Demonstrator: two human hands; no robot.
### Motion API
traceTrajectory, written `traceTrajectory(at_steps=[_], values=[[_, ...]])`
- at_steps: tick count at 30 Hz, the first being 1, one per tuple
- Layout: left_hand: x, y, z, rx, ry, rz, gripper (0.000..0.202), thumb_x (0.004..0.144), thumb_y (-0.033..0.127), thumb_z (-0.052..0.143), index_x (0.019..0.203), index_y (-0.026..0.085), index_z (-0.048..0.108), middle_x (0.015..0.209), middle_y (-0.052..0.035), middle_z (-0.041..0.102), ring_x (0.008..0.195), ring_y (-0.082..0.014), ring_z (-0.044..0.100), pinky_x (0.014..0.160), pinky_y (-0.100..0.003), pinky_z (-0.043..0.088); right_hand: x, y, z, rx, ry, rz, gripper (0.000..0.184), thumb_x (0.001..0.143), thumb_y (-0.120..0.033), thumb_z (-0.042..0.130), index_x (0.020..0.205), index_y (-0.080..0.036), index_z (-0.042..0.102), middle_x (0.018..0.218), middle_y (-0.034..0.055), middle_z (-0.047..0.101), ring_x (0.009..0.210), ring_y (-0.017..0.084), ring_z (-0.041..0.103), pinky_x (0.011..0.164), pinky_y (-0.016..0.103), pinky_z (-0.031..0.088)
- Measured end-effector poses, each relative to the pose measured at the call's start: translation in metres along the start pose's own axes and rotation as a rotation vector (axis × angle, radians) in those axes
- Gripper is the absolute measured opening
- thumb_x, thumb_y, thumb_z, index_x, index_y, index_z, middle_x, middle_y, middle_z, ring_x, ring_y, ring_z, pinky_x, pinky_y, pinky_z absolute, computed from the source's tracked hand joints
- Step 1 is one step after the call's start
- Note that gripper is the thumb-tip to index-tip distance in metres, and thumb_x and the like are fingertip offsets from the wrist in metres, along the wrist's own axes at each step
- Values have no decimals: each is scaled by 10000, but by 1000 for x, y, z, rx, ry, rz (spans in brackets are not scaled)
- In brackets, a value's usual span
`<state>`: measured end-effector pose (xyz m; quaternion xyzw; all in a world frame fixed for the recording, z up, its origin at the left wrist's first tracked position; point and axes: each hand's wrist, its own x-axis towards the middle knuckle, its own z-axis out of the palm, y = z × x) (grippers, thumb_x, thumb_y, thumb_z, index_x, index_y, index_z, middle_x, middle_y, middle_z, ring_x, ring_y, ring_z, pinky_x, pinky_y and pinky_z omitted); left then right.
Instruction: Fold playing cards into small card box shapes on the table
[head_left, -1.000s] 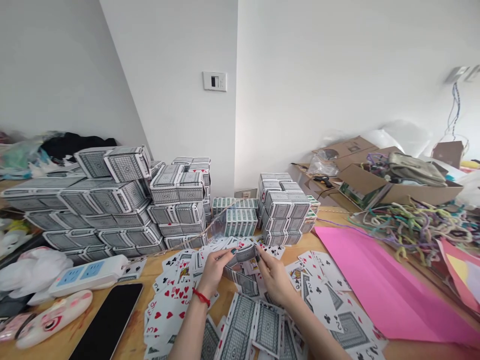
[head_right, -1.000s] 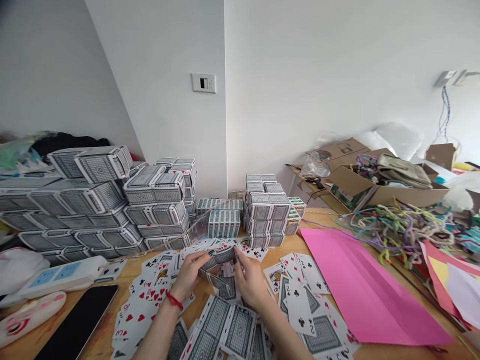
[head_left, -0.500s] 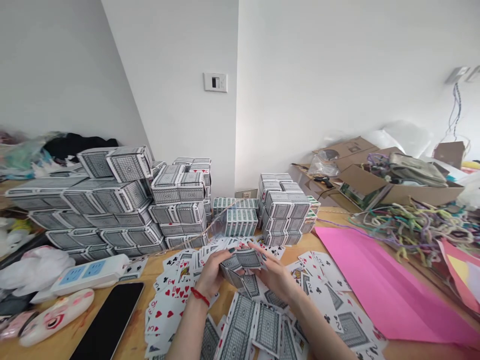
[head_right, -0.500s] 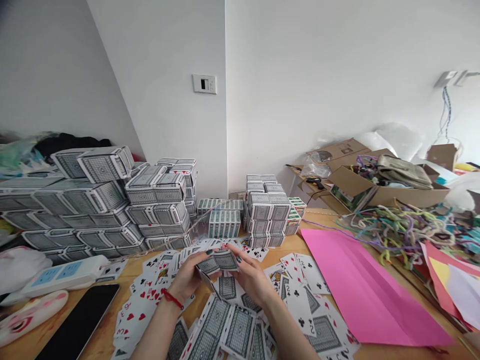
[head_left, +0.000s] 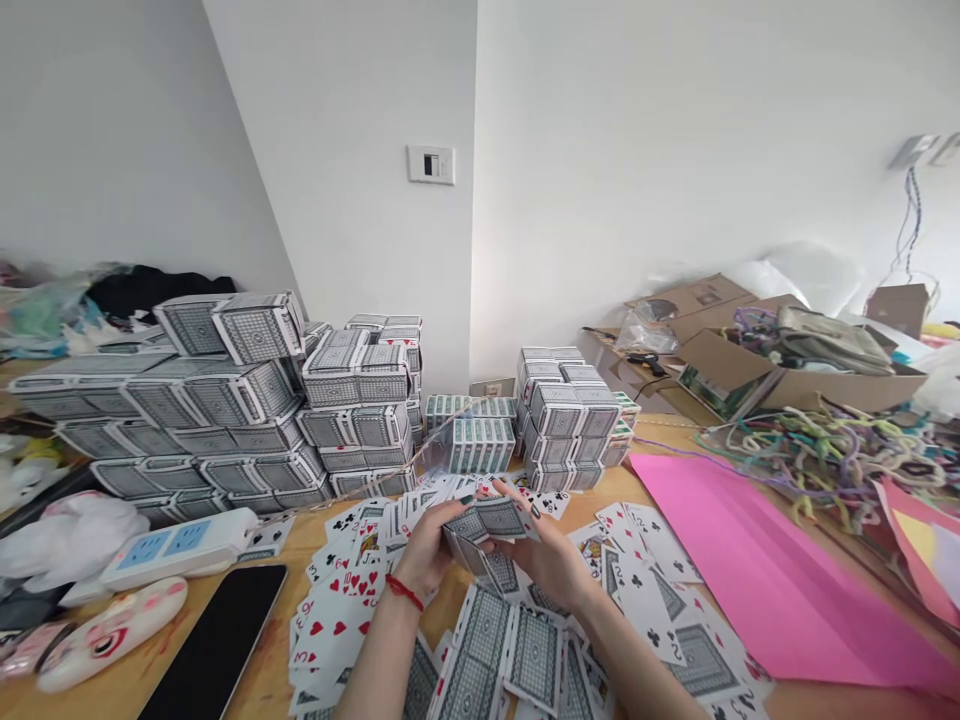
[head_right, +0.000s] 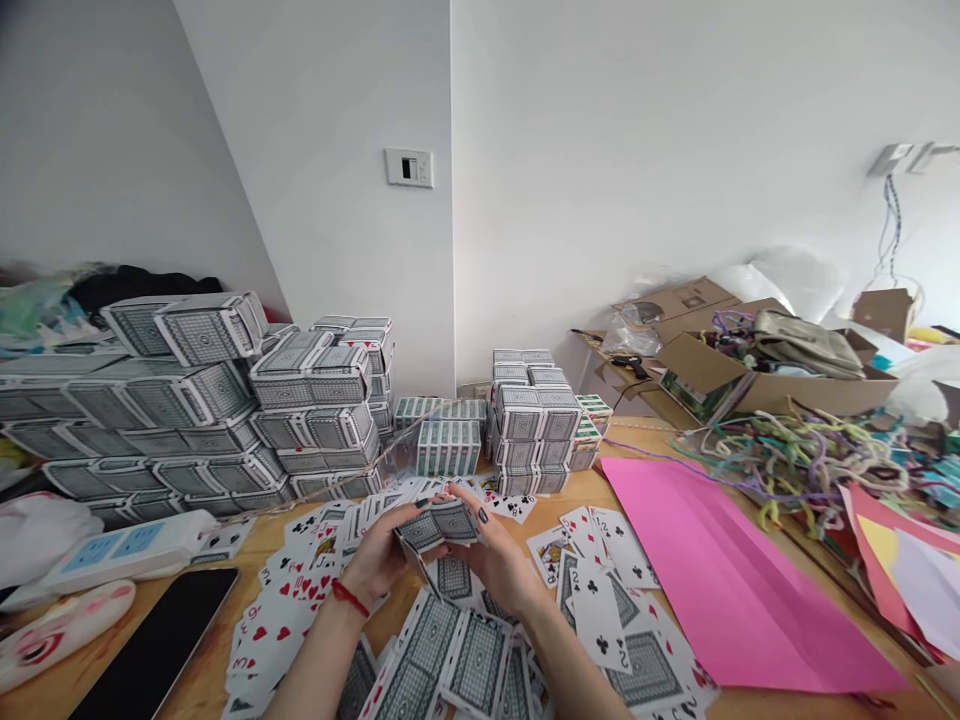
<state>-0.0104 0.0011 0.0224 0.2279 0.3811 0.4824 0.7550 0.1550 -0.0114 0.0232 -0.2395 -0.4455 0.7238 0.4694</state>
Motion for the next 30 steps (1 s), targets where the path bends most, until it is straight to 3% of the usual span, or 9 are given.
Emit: traceTrajectory(at_steps=[6, 11, 16, 20, 24, 30], values=[[4, -3, -2, -5, -3, 32, 154, 656, 220, 615, 764, 112, 636, 685, -41, 663, 572, -129, 596, 503, -208, 443, 0, -1, 5, 17, -28, -2, 492, 749, -449, 505, 1205, -274, 445, 1263, 51, 449, 1110, 249, 433, 857, 402, 384], [3, -2, 0, -42, 6, 38, 149, 651, 203, 628, 767, 112, 644, 687, -35, 664, 569, -123, 590, 516, -204, 429, -2, -3, 9, -99, 4, -31, 451, 739, -407, 559, 1167, -283, 488, 1270, 36, 444, 1140, 236, 412, 902, 384, 358], [3, -2, 2, -19, 13, 46, 113, 651, 190, 632, 732, 112, 639, 657, -23, 649, 559, -117, 580, 511, -201, 416, -1, -4, 13, -62, 26, -47, 444, 716, -391, 589, 1134, -258, 517, 1220, 48, 488, 1080, 244, 465, 878, 375, 373], [2, -4, 3, 9, -7, 56, 111, 659, 194, 625, 735, 113, 634, 653, -23, 643, 567, -122, 581, 503, -200, 409, -1, -5, 14, -52, 66, -48, 381, 781, -400, 489, 1134, -261, 513, 1225, 48, 489, 1103, 239, 451, 890, 370, 368], [2, -6, 4, -8, -4, 46, 84, 657, 188, 620, 697, 115, 622, 615, -11, 630, 535, -113, 567, 496, -202, 404, -2, -3, 15, -209, 101, -77, 369, 817, -431, 413, 1125, -259, 523, 1238, 47, 481, 1154, 226, 404, 929, 370, 340], [4, -6, 1, -55, 39, -37, 114, 655, 192, 615, 749, 125, 617, 642, -20, 650, 548, -135, 585, 512, -225, 415, -3, -4, 14, -335, 15, -86, 446, 836, -487, 322, 1191, -261, 469, 1276, 44, 445, 1192, 215, 363, 943, 357, 334]])
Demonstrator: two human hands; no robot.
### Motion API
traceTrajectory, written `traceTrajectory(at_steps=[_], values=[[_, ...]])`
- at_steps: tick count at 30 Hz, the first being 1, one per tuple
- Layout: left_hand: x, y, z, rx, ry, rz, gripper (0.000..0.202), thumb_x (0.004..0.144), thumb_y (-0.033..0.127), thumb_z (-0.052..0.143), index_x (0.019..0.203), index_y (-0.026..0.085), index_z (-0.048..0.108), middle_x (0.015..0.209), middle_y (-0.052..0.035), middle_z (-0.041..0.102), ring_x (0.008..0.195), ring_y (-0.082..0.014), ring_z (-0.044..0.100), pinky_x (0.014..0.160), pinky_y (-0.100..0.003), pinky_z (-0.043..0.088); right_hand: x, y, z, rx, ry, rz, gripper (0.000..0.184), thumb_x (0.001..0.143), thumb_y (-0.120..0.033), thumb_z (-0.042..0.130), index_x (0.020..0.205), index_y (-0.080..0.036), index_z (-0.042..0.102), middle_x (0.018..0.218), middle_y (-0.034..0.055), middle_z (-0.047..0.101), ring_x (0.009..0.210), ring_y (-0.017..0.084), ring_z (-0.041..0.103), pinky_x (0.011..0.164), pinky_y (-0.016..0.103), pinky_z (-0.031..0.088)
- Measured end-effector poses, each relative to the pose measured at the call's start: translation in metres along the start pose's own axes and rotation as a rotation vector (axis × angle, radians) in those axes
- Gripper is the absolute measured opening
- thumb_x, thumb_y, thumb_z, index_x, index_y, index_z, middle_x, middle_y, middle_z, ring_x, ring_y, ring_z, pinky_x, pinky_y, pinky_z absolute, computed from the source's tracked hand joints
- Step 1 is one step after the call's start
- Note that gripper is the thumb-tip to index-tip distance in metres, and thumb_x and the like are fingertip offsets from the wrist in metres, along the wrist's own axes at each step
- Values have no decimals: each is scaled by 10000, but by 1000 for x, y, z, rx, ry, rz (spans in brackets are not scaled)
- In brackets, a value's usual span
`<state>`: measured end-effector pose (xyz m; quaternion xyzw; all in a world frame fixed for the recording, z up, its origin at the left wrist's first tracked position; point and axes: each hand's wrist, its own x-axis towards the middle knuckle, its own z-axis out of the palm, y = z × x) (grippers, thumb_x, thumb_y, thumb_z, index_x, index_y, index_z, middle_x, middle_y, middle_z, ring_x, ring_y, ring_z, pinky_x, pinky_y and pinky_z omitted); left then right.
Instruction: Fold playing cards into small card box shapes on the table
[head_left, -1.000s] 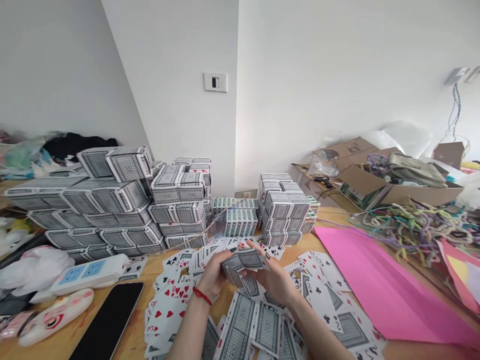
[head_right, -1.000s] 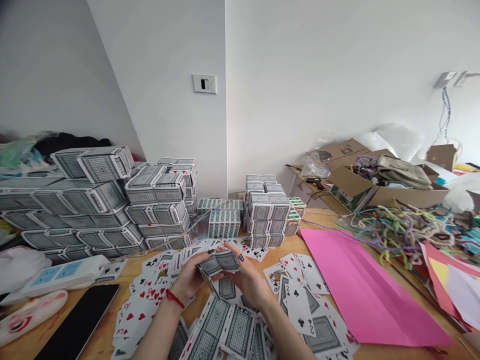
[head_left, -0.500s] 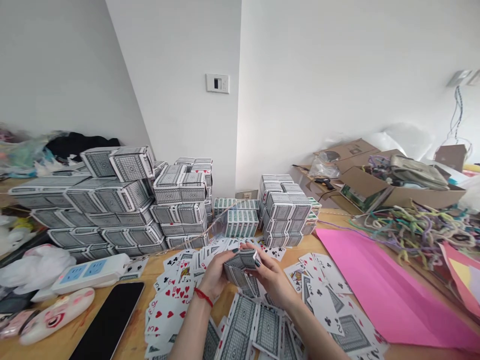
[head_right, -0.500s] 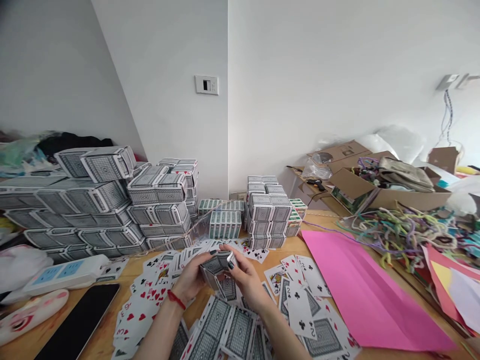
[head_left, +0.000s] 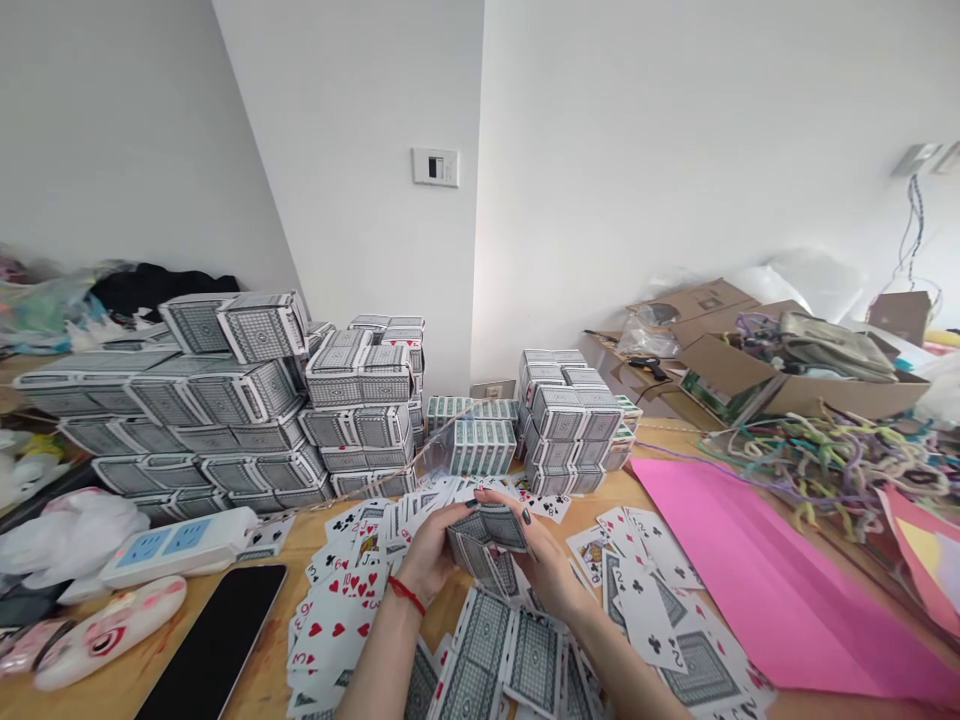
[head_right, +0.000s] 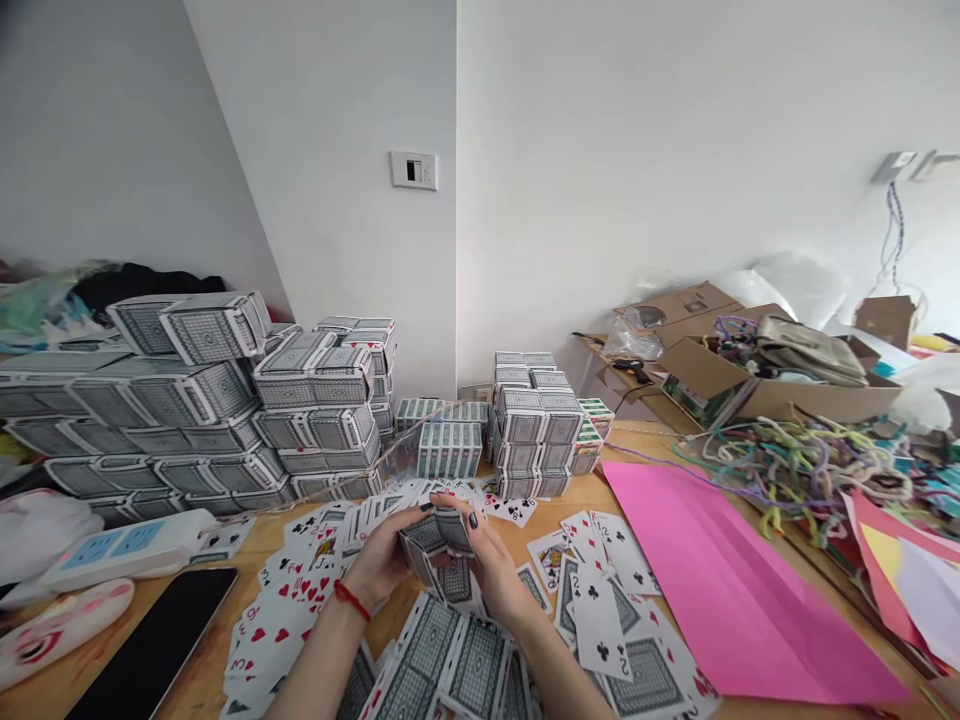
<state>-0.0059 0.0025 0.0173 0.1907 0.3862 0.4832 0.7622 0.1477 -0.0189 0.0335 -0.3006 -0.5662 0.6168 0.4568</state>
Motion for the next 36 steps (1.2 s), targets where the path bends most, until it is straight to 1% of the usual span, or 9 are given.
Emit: traceTrajectory(at_steps=[6, 11, 14, 17, 20, 22, 25, 31, 36], values=[[2, -2, -1, -4, 29, -4, 84, 661, 199, 611, 698, 123, 610, 592, -13, 644, 485, -121, 566, 467, -215, 385, -3, 2, -1, -213, -66, -96, 445, 842, -443, 360, 1251, -272, 391, 1346, 24, 351, 1240, 195, 283, 1023, 346, 215], [1, -2, 1, -21, 17, -16, 81, 670, 201, 599, 674, 121, 612, 576, -18, 640, 483, -127, 568, 489, -230, 407, -5, 4, 0, -312, -108, -143, 458, 856, -444, 316, 1282, -275, 331, 1339, 35, 348, 1241, 189, 273, 1035, 356, 182], [2, -3, 0, -30, 14, -21, 87, 669, 210, 599, 667, 123, 610, 574, -16, 636, 485, -131, 567, 489, -239, 413, -6, -1, 2, -310, -112, -164, 429, 854, -448, 315, 1240, -272, 377, 1326, 44, 357, 1233, 199, 281, 1029, 366, 194], [2, -4, -1, -20, 2, -30, 95, 665, 218, 605, 661, 124, 605, 571, -11, 626, 480, -123, 558, 466, -228, 398, -5, -4, 4, -297, -102, -184, 368, 844, -447, 343, 1155, -268, 428, 1304, 60, 369, 1197, 215, 328, 997, 378, 251], [3, -5, -2, -7, -1, -28, 88, 664, 211, 603, 666, 124, 601, 562, -4, 615, 483, -115, 554, 461, -214, 388, -4, -3, 6, -301, -95, -187, 307, 840, -431, 371, 1089, -263, 434, 1276, 70, 386, 1155, 212, 371, 964, 375, 295], [2, -5, -2, 0, 3, -32, 91, 665, 216, 602, 677, 126, 601, 566, -3, 615, 483, -115, 552, 459, -213, 387, -4, -2, 6, -308, -89, -192, 278, 848, -410, 365, 1073, -258, 426, 1266, 70, 392, 1158, 203, 364, 970, 373, 286], [1, -4, -2, 16, 18, -42, 108, 665, 237, 611, 686, 131, 598, 568, -2, 617, 474, -119, 551, 442, -214, 384, -3, 0, 6, -312, -57, -182, 259, 865, -391, 330, 1061, -249, 424, 1253, 72, 412, 1157, 198, 364, 972, 377, 281], [-1, -2, 0, 29, 18, -36, 113, 680, 233, 602, 710, 124, 600, 574, -10, 621, 480, -122, 560, 463, -220, 417, -1, 7, 3, -345, 24, -166, 285, 876, -387, 300, 1080, -247, 441, 1205, 64, 467, 1107, 194, 416, 935, 355, 331], [-7, 1, 4, 81, -10, -54, 110, 678, 218, 598, 727, 119, 602, 604, -21, 622, 528, -142, 580, 480, -242, 457, 4, 14, -4, -364, 156, -180, 312, 876, -395, 291, 1060, -237, 488, 1098, 60, 547, 1045, 194, 473, 890, 327, 374]])
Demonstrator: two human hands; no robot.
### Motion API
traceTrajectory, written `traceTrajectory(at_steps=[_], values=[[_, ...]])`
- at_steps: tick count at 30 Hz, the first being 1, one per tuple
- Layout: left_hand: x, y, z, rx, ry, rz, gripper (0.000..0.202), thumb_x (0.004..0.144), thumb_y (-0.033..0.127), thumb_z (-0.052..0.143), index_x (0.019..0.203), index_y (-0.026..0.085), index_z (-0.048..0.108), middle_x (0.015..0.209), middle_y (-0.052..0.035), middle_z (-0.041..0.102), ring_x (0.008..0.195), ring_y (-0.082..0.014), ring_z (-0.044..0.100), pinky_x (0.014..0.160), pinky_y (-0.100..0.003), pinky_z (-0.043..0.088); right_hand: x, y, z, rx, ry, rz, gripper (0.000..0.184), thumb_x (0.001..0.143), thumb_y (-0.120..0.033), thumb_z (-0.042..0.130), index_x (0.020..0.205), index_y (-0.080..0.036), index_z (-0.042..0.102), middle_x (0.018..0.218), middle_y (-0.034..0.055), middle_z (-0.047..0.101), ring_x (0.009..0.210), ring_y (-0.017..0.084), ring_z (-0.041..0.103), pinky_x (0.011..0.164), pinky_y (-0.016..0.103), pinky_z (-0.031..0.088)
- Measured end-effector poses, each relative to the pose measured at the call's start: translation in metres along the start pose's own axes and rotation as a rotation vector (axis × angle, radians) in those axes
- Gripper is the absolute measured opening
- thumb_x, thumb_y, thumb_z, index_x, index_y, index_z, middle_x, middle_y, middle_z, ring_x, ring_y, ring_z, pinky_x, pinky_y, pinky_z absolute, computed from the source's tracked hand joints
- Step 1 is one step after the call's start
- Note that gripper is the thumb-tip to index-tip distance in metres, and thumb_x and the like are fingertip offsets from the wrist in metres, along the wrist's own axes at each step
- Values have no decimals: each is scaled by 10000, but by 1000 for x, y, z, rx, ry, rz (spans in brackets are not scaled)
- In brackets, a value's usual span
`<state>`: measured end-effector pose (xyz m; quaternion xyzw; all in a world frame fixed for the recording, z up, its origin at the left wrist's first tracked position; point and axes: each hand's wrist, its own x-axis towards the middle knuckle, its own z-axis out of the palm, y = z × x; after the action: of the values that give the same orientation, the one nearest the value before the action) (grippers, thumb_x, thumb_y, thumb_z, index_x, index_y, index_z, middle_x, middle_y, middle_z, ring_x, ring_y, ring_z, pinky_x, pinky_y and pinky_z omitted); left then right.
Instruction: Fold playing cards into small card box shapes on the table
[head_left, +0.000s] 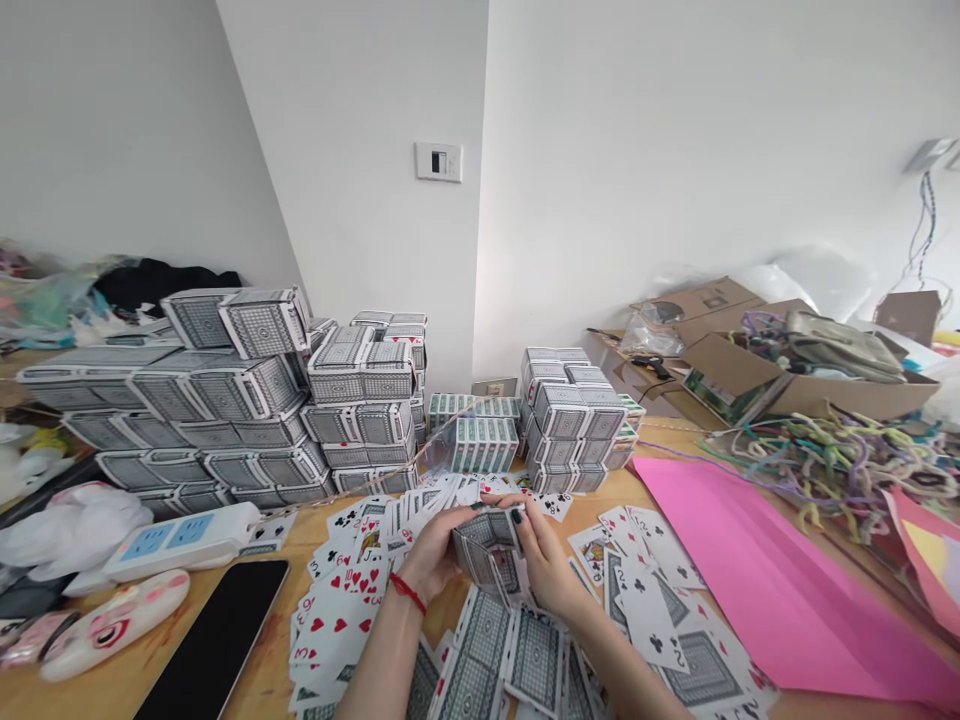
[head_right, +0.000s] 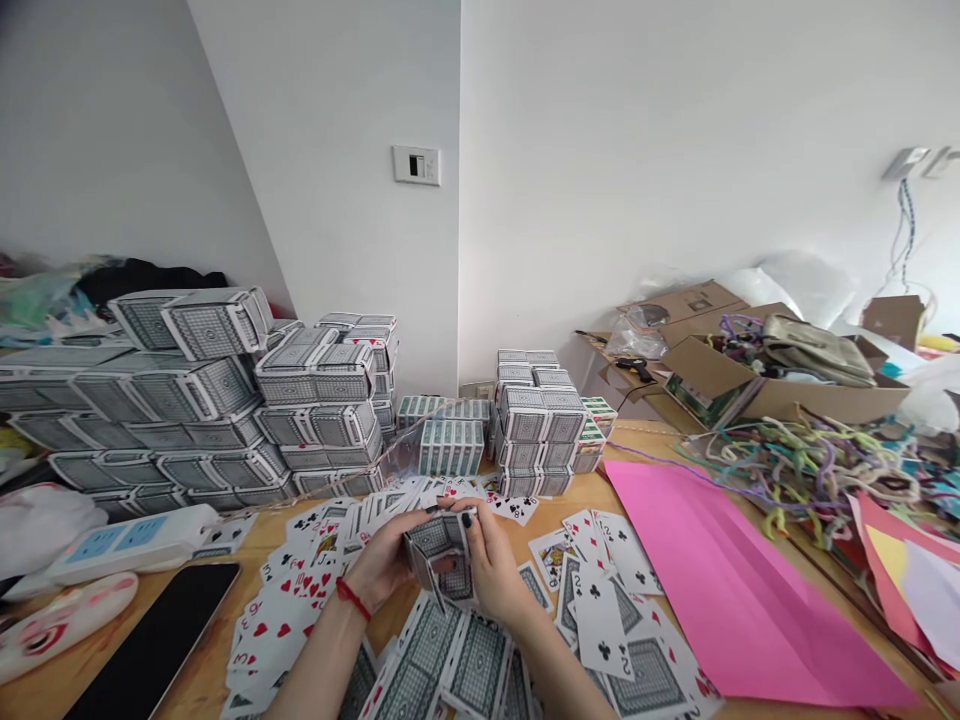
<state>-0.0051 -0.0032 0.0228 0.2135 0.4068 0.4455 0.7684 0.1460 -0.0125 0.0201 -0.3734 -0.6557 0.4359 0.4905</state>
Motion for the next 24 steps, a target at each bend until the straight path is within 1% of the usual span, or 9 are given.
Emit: traceTrajectory(at_steps=[4, 8, 11, 15, 17, 20, 21, 22, 24], values=[[-4, 1, 4, 10, -72, -28, 120, 675, 208, 598, 755, 118, 607, 634, -29, 613, 573, -159, 585, 506, -281, 495, 2, 4, -2, -4, 60, 9, 326, 871, -394, 312, 1027, -213, 535, 1019, 66, 591, 970, 203, 523, 839, 321, 410], [-7, 2, 6, -5, -113, -39, 116, 683, 194, 591, 776, 125, 608, 638, -26, 601, 580, -153, 577, 519, -286, 506, 1, 7, -1, -24, 109, 27, 346, 864, -410, 316, 1007, -215, 565, 960, 64, 618, 911, 211, 551, 793, 319, 432], [-9, 2, 8, 11, -137, -62, 101, 688, 204, 587, 754, 129, 603, 618, -19, 594, 583, -160, 580, 526, -304, 510, 0, 10, -1, -62, 161, 43, 373, 854, -437, 321, 982, -211, 589, 903, 63, 637, 855, 219, 567, 744, 315, 445], [-11, 3, 8, 27, -204, -102, 89, 702, 217, 580, 709, 129, 591, 651, -35, 620, 609, -171, 594, 544, -315, 510, -1, 9, -3, -124, 211, 78, 389, 842, -451, 344, 937, -189, 616, 835, 53, 648, 758, 212, 570, 686, 301, 443], [-10, 3, 8, 15, -196, -94, 76, 697, 203, 583, 694, 126, 586, 648, -37, 626, 607, -168, 597, 556, -310, 510, 0, 8, -5, -114, 197, 98, 396, 837, -455, 353, 933, -181, 623, 832, 52, 649, 745, 211, 564, 686, 307, 440], [-6, 2, 6, -28, -152, -86, 79, 692, 180, 580, 746, 124, 595, 646, -36, 631, 607, -170, 605, 568, -310, 512, 2, 10, -12, 5, 106, 122, 405, 835, -463, 351, 968, -192, 621, 898, 56, 641, 842, 223, 558, 803, 350, 415], [-4, 2, 4, -50, -138, -85, 91, 696, 178, 574, 765, 123, 597, 652, -38, 635, 613, -174, 609, 575, -317, 513, 2, 12, -14, 59, 82, 155, 407, 835, -469, 346, 1000, -206, 608, 922, 56, 636, 867, 224, 556, 830, 364, 406], [-3, 2, 3, -75, -128, -85, 102, 701, 180, 567, 779, 122, 599, 660, -41, 640, 624, -178, 612, 585, -324, 514, 2, 15, -16, 103, 64, 188, 411, 832, -478, 341, 1021, -219, 599, 930, 60, 634, 866, 226, 559, 824, 376, 413], [-2, 2, 1, -121, -113, -91, 123, 714, 186, 554, 804, 117, 602, 686, -53, 652, 653, -185, 618, 609, -333, 515, 2, 21, -18, 169, 43, 235, 431, 824, -505, 325, 1014, -237, 604, 896, 78, 639, 814, 231, 573, 754, 381, 449]])
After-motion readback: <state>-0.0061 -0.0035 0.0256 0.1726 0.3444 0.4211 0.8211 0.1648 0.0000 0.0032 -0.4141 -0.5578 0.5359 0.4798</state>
